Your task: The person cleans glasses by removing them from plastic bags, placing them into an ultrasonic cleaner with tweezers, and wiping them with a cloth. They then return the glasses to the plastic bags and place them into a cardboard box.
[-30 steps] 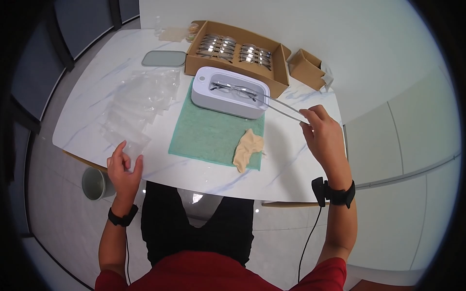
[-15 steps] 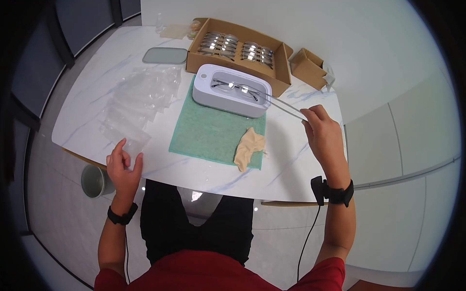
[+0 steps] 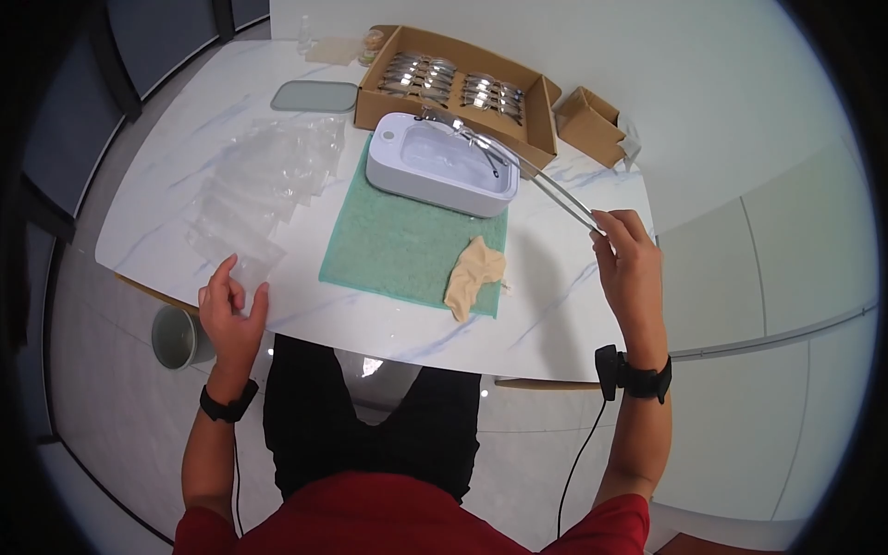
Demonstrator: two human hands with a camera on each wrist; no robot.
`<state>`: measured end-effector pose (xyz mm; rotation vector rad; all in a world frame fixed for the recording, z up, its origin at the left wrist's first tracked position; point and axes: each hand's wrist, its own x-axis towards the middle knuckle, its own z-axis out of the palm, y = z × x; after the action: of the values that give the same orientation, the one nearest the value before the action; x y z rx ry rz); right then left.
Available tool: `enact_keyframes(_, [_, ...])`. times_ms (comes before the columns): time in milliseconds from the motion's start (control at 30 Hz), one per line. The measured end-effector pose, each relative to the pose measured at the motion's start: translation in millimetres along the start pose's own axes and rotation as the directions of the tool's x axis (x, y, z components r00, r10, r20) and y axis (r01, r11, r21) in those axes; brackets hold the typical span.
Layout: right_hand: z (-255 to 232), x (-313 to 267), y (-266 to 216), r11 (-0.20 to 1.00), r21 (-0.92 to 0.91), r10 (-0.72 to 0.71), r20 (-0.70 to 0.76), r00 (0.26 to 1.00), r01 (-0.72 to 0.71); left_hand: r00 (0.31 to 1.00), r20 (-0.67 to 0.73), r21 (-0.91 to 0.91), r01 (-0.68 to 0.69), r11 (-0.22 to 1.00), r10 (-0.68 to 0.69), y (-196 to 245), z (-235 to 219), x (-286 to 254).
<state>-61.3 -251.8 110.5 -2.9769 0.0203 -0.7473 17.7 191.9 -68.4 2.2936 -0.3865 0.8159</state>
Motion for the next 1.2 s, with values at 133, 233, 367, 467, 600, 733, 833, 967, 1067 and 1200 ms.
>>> enact_keyframes(133, [-13, -6, -9, 0.991, 0.12, -0.06, -0.026, 0.998, 0.063, 1.0, 0.001, -0.016, 0.019, 1.0, -0.019, 1, 0, 0])
enact_keyframes(233, [-24, -17, -26, 0.986, 0.086, -0.144, 0.007, 0.99, 0.143, 1.0, -0.007, -0.025, 0.014, 1.0, -0.015, 0, 0, 0])
enact_keyframes(367, [-21, -30, -40, 0.987, 0.056, -0.154, 0.121, 0.981, 0.148, 1.0, -0.011, -0.017, 0.006, 1.0, -0.006, 0, 1, 0])
enact_keyframes(467, [-9, -34, -38, 0.982, 0.061, -0.19, 0.181, 0.965, 0.181, 1.0, 0.0, -0.03, 0.011, 0.999, -0.011, 0, 0, 1])
enact_keyframes(600, [-6, -33, -37, 0.977, 0.044, -0.213, 0.239, 0.947, 0.209, 1.0, 0.018, -0.036, 0.023, 0.999, -0.022, -2, -1, 0])
enact_keyframes(733, [-32, -26, -36, 0.986, 0.059, -0.166, 0.22, 0.961, 0.157, 0.999, 0.03, -0.033, 0.031, 0.999, -0.03, -2, -1, -1])
enact_keyframes(833, [-45, -9, -28, 0.992, 0.09, -0.097, 0.062, 0.993, 0.091, 0.999, 0.039, -0.031, 0.031, 0.999, -0.03, -2, -1, -2])
enact_keyframes(967, [-19, 37, 8, 0.997, -0.045, -0.074, -0.188, 0.979, 0.067, 1.0, 0.029, -0.023, 0.009, 1.0, -0.008, 0, -2, 1])
enact_keyframes(1067, [24, 72, 38, 0.971, -0.234, -0.055, -0.064, 0.996, 0.038, 0.999, 0.028, -0.019, 0.025, 1.0, -0.025, 0, -1, -1])
enact_keyframes(1200, [71, 108, 61, 0.914, -0.396, -0.098, 0.002, 0.995, 0.091, 0.999, 0.022, -0.012, 0.038, 0.999, -0.037, 1, 0, -2])
